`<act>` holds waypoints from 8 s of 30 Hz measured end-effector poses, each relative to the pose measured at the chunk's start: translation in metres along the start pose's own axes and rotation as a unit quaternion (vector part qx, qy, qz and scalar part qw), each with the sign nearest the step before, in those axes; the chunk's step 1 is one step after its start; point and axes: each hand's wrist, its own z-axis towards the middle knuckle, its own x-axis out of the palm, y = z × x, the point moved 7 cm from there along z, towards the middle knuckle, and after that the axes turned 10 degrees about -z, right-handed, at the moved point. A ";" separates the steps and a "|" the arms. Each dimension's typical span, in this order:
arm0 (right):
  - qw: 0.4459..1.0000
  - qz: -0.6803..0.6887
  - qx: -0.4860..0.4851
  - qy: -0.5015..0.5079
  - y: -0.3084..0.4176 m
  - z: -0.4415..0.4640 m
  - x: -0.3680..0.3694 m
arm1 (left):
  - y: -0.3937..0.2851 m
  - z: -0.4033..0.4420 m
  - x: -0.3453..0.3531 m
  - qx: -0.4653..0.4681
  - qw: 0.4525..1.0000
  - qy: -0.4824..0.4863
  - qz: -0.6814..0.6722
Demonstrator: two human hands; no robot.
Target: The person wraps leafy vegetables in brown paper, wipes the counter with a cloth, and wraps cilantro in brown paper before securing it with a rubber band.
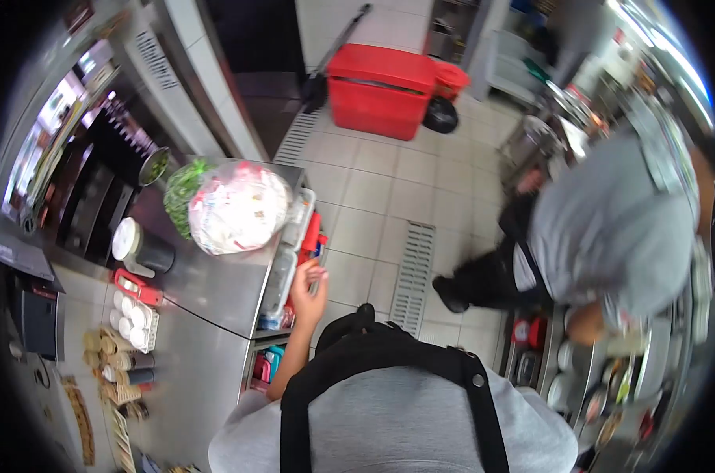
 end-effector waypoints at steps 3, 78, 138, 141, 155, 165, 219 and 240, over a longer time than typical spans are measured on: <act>0.935 0.304 0.179 0.017 0.009 0.000 -0.108 | 0.008 0.077 0.051 0.020 0.999 0.042 0.002; 0.576 -0.362 -0.679 0.277 1.540 0.780 -0.828 | 0.072 0.971 -0.225 -0.039 -0.303 -0.708 0.637; 0.024 -0.321 -0.894 0.311 1.595 0.515 -0.506 | 0.248 1.110 -0.214 -0.242 -0.673 -0.628 0.307; -0.024 -0.247 -0.923 0.295 1.634 0.511 -0.586 | 0.245 1.080 -0.167 -0.157 -0.617 -0.708 0.306; -0.453 -0.416 -0.659 0.433 1.450 0.576 -0.817 | 0.242 0.944 -0.109 0.004 -0.613 -0.751 0.244; -0.652 -0.420 -0.465 0.428 1.168 0.622 -1.016 | 0.217 1.045 -0.126 -0.068 -0.278 -0.936 0.205; 0.267 -0.475 -0.334 0.769 0.522 -0.011 -0.534 | 0.045 0.155 0.361 -0.089 0.047 -0.979 0.179; 0.770 0.193 -0.489 0.361 0.833 -0.234 -0.173 | -0.066 -0.428 0.249 -0.212 0.191 -0.937 0.200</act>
